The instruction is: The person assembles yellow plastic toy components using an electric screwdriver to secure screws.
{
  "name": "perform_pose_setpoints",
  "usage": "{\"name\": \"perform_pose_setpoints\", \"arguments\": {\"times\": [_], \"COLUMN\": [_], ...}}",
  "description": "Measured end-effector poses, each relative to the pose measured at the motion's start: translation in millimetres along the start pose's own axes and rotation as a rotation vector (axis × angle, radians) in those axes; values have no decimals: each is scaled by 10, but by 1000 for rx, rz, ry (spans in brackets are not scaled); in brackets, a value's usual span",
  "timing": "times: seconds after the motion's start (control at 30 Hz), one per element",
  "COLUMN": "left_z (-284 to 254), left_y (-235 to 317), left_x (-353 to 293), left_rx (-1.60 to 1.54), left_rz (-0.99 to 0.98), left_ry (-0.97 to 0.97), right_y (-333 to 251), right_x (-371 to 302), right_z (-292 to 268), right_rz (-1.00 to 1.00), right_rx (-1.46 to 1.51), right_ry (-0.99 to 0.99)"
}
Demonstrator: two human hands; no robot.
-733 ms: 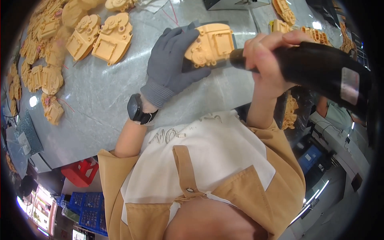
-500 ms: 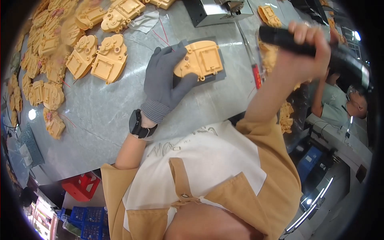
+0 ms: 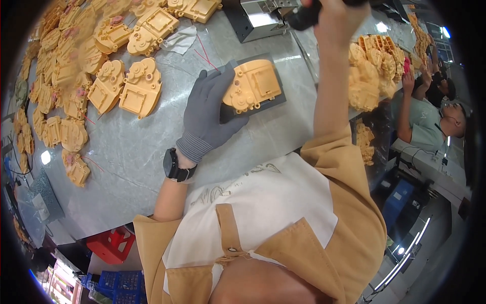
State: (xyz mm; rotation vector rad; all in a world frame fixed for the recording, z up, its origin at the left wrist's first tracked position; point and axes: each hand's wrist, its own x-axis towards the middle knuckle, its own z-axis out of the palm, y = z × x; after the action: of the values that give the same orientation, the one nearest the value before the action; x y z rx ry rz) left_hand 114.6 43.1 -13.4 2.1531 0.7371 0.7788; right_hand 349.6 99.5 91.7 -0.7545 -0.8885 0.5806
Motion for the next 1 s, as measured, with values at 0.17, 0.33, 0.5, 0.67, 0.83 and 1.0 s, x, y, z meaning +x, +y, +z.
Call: {"name": "perform_pose_setpoints", "arguments": {"times": [0.17, 0.33, 0.5, 0.67, 0.83, 1.0], "left_z": [45, 56, 78, 86, 56, 55], "left_y": [-40, -61, -73, -95, -65, -75], "left_x": [-9, -5, -11, -27, -12, -17], "left_rx": [17, 27, -24, 26, 3, -3], "left_rz": [30, 37, 31, 103, 93, 82], "left_ry": [51, 90, 101, 151, 150, 170], "right_y": [-646, -668, -561, -507, -472, -395], "right_x": [-739, -1182, -1301, -1344, -1297, -1249], "right_z": [122, 277, 361, 367, 340, 244], "right_rz": [-91, 0, 45, 62, 103, 47], "right_rx": [-108, -187, -43, -184, -364, -356], "right_ry": [-228, -293, -168, -229, -335, -514]}}
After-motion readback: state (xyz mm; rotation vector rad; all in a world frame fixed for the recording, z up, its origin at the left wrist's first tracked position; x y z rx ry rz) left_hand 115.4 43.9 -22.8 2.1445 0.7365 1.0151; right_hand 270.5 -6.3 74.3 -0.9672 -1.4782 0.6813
